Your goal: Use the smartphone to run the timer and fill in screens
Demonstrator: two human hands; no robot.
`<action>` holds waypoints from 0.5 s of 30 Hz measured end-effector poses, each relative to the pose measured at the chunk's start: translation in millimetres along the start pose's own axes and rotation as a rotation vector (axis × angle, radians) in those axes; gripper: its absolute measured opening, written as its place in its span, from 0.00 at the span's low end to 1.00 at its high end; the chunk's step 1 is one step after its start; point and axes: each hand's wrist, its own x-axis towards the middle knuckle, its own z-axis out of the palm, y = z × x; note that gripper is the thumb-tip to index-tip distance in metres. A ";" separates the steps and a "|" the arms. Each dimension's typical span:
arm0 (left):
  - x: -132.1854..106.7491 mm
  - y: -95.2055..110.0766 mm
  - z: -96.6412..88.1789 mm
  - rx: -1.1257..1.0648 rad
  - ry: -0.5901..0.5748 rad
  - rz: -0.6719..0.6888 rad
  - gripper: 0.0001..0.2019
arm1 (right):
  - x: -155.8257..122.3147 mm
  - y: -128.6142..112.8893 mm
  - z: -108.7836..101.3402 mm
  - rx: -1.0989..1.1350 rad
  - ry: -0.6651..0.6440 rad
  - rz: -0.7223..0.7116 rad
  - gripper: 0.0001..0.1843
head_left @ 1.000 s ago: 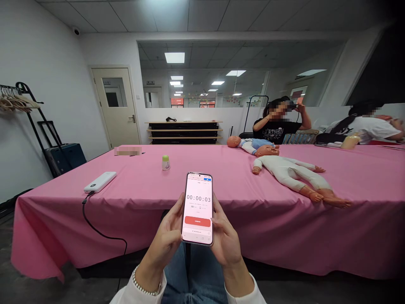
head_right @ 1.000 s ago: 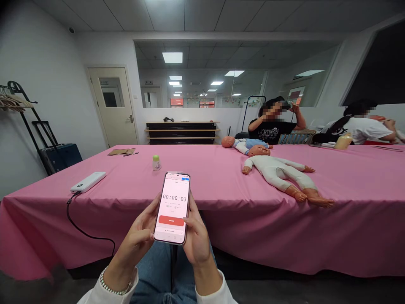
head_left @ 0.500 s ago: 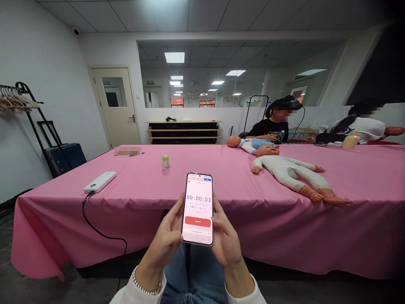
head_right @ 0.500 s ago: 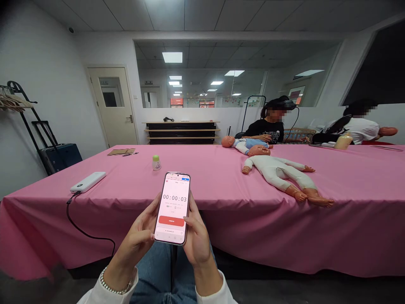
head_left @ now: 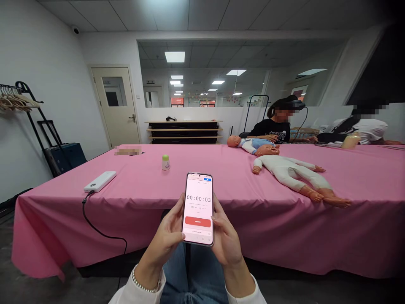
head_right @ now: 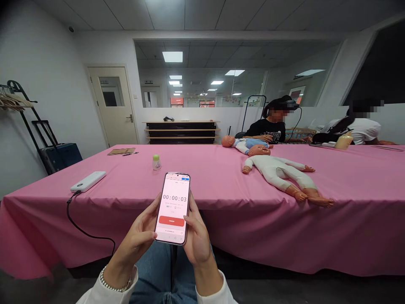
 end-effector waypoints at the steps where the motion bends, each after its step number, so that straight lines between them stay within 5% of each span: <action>1: 0.2 -0.2 -0.6 0.001 -0.001 -0.001 0.43 | -0.1 0.1 -0.1 -0.003 0.003 0.001 0.35; 15: 1.0 -1.7 0.0 -0.042 -0.006 -0.018 0.43 | -1.0 0.9 0.5 0.002 0.015 -0.008 0.37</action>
